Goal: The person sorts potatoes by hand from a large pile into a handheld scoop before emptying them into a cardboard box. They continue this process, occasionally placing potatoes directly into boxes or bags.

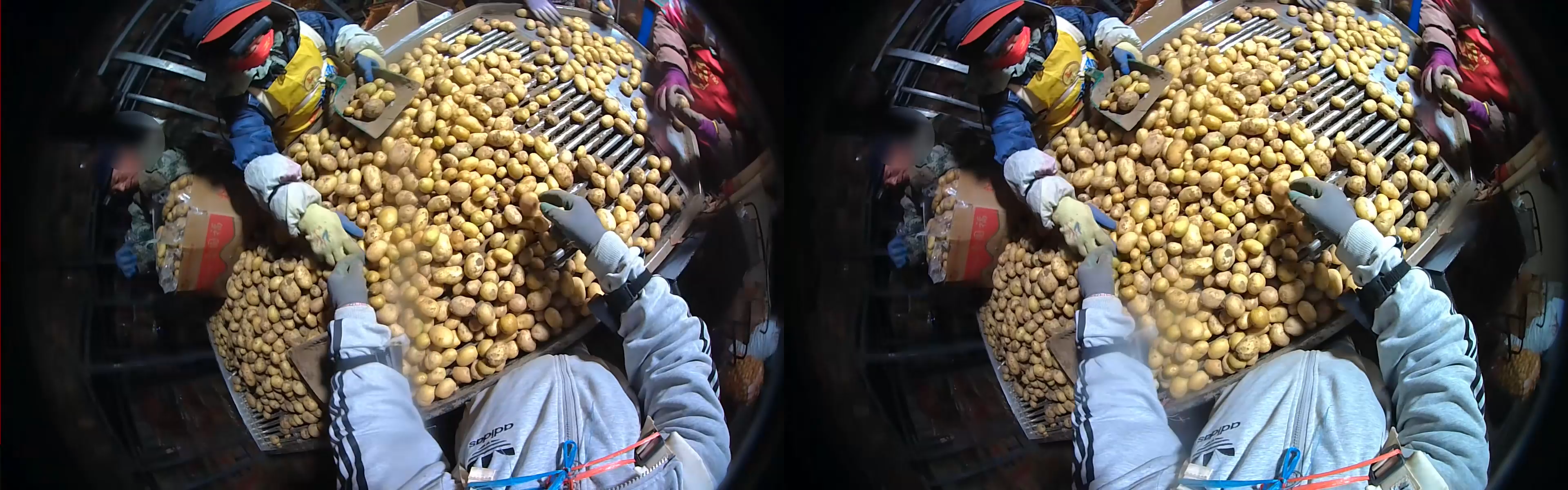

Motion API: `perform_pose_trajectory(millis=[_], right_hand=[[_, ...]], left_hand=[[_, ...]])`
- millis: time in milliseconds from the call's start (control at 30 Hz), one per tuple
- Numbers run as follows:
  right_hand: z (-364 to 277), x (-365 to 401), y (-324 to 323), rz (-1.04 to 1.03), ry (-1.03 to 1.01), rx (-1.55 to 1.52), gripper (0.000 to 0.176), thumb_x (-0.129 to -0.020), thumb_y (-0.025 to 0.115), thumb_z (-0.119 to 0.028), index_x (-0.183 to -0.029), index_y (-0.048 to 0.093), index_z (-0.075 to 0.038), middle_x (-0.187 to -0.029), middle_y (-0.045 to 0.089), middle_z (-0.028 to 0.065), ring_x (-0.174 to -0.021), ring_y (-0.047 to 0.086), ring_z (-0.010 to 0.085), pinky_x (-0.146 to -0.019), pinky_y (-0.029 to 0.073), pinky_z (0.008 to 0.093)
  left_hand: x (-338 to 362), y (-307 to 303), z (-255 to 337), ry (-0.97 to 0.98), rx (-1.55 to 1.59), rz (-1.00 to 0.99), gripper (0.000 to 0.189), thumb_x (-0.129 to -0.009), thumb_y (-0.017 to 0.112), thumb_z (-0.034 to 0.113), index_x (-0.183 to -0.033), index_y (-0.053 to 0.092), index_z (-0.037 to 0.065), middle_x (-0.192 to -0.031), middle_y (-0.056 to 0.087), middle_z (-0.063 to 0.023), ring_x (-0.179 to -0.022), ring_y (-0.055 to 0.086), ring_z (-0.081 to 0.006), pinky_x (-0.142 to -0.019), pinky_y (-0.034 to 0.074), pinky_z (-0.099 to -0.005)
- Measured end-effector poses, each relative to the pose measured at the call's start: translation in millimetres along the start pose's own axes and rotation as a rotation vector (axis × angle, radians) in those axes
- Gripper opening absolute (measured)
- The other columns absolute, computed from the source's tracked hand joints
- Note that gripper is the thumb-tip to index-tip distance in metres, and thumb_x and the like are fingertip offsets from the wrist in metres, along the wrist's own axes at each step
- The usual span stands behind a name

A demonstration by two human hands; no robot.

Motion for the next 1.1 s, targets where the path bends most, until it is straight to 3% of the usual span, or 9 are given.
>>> perform_pose_trajectory(millis=[100, 200, 333, 467, 667, 767, 900, 1000, 1100], right_hand=[[-30.4, 9.8, 18.7, -0.056, 0.038, -0.126, 0.041, -0.100, 0.069, -0.030, -0.131, 0.071, -0.002, -0.116, 0.078, 0.0115, -0.104, 0.073, 0.0175, -0.093, 0.057, 0.0332], [-53.7, 9.0, 64.9, -0.174, -0.101, 0.027, 0.044, -0.099, 0.068, -0.036, -0.130, 0.072, -0.006, -0.119, 0.077, 0.0164, -0.108, 0.074, 0.0274, -0.096, 0.057, 0.0383], [-65.1, 7.7, 148.8, -0.404, -0.174, 0.360, 0.051, -0.092, 0.070, -0.045, -0.129, 0.071, -0.010, -0.119, 0.075, 0.0195, -0.113, 0.071, 0.0398, -0.098, 0.056, 0.0480], [-70.1, 25.2, 195.0, -0.486, -0.353, 0.644, 0.048, -0.083, 0.077, -0.045, -0.116, 0.076, -0.010, -0.110, 0.074, 0.0199, -0.110, 0.071, 0.0382, -0.093, 0.057, 0.0485], [-74.6, 33.1, 190.6, -0.655, -0.328, 0.814, 0.040, -0.080, 0.080, -0.039, -0.107, 0.079, -0.010, -0.105, 0.076, 0.0181, -0.102, 0.074, 0.0366, -0.086, 0.059, 0.0480], [-77.2, 38.3, 178.6, -0.710, -0.363, 0.709, 0.039, -0.078, 0.080, -0.037, -0.106, 0.078, -0.009, -0.105, 0.076, 0.0178, -0.102, 0.074, 0.0374, -0.086, 0.058, 0.0477], [-52.0, 29.3, 175.4, -0.557, -0.355, 0.653, 0.032, -0.077, 0.081, -0.025, -0.105, 0.078, -0.011, -0.105, 0.076, 0.0183, -0.103, 0.073, 0.0397, -0.086, 0.058, 0.0479], [-48.8, 35.8, 139.4, -0.583, -0.091, 0.252, 0.036, -0.084, 0.081, -0.030, -0.113, 0.078, -0.008, -0.103, 0.078, 0.0136, -0.095, 0.074, 0.0285, -0.085, 0.059, 0.0415], [-26.4, 36.6, 120.0, -0.551, 0.073, -0.131, 0.035, -0.093, 0.080, -0.031, -0.110, 0.076, -0.002, -0.096, 0.078, 0.0082, -0.083, 0.071, 0.0186, -0.073, 0.058, 0.0331]], left_hand=[[8.8, 11.7, 18.6, -0.065, -0.486, 0.010, 0.033, -0.091, 0.072, 0.028, -0.107, 0.078, 0.001, -0.105, 0.078, -0.0217, -0.095, 0.074, -0.0363, -0.088, 0.057, -0.0435], [22.7, 24.5, 3.3, 0.112, -0.456, 0.034, 0.046, -0.089, 0.073, 0.037, -0.117, 0.075, 0.001, -0.116, 0.074, -0.0250, -0.107, 0.069, -0.0433, -0.097, 0.054, -0.0493], [50.4, 43.8, 14.3, 0.240, -0.617, 0.005, 0.068, -0.088, 0.076, 0.045, -0.139, 0.064, 0.003, -0.131, 0.068, -0.0270, -0.122, 0.062, -0.0459, -0.110, 0.045, -0.0527], [77.0, 63.4, 26.7, 0.201, -0.683, 0.009, 0.081, -0.092, 0.071, 0.054, -0.148, 0.055, -0.002, -0.145, 0.058, -0.0305, -0.143, 0.045, -0.0467, -0.121, 0.036, -0.0525], [130.2, 100.3, 53.9, 0.349, -0.359, -0.299, 0.047, -0.094, 0.076, 0.026, -0.136, 0.069, 0.007, -0.138, 0.067, -0.0181, -0.131, 0.061, -0.0363, -0.116, 0.044, -0.0437], [120.1, 95.9, 48.3, 0.263, -0.326, -0.125, 0.037, -0.096, 0.068, 0.035, -0.127, 0.074, 0.016, -0.127, 0.073, -0.0099, -0.122, 0.065, -0.0322, -0.101, 0.053, -0.0452], [75.6, 71.3, 58.7, 0.214, -0.190, -0.042, 0.035, -0.097, 0.064, 0.026, -0.125, 0.072, 0.007, -0.123, 0.072, -0.0181, -0.116, 0.068, -0.0358, -0.101, 0.054, -0.0432], [44.7, 72.6, 50.4, 0.243, -0.173, -0.066, 0.039, -0.093, 0.066, 0.023, -0.127, 0.071, 0.005, -0.124, 0.072, -0.0216, -0.115, 0.067, -0.0385, -0.104, 0.051, -0.0451], [30.8, 88.1, 56.5, 0.452, -0.561, -0.096, 0.047, -0.087, 0.071, 0.025, -0.132, 0.070, 0.010, -0.129, 0.068, -0.0172, -0.123, 0.060, -0.0383, -0.108, 0.048, -0.0482]])
Point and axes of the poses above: each hand's wrist, its own x-axis away from the middle knuckle, its own y-axis out of the palm, z = x × y, the point moved 7 cm from there along -x, towards the middle knuckle
